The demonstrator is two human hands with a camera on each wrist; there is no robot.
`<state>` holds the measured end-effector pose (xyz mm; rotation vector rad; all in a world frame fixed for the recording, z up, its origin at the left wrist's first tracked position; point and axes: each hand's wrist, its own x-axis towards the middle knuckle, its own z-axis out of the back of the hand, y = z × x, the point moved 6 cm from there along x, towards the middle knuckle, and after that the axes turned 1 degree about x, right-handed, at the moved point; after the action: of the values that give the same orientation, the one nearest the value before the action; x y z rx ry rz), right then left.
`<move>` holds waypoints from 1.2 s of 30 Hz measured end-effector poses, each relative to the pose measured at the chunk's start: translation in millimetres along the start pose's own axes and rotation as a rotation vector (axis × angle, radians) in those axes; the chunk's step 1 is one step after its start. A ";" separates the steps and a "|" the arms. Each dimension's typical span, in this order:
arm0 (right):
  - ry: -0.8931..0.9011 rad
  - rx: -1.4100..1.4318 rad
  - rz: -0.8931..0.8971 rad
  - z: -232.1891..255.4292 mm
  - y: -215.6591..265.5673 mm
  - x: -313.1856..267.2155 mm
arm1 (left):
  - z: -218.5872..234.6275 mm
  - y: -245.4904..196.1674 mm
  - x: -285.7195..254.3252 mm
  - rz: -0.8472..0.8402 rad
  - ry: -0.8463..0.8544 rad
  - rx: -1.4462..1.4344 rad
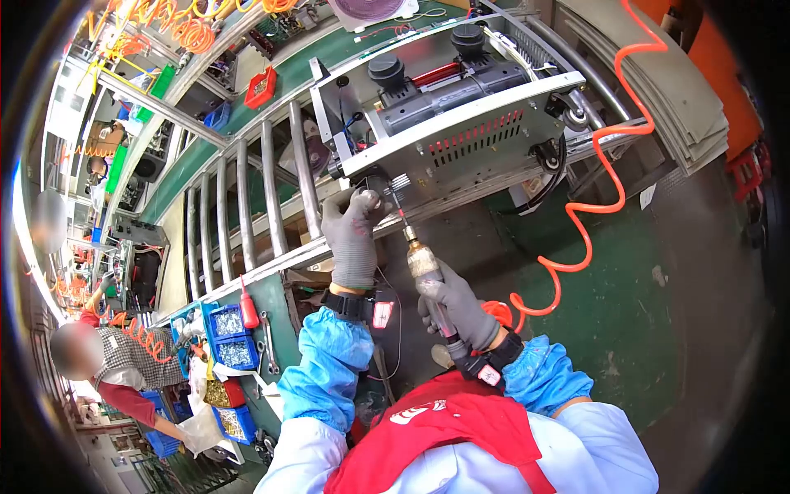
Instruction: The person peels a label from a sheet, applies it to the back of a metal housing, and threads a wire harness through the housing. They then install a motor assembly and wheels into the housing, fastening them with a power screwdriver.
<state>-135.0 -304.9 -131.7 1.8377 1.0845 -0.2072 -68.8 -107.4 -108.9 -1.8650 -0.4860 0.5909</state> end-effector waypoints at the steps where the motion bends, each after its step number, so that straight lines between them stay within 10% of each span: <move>1: -0.003 -0.001 0.003 0.7 -0.9 1.2 | -0.2 0.5 -0.3 0.005 -0.011 -0.003; 30: -0.033 -0.117 0.045 -3.6 -7.8 8.4 | -6.2 -1.0 -11.5 -0.048 0.020 -0.120; 36: 0.065 -0.268 0.053 6.5 -27.3 -11.7 | 73.7 34.6 -17.1 -0.007 -0.005 0.055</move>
<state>-160.4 -312.9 -146.3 1.6390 1.0520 0.0292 -125.1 -75.3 -161.1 -1.8097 -0.4754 0.5984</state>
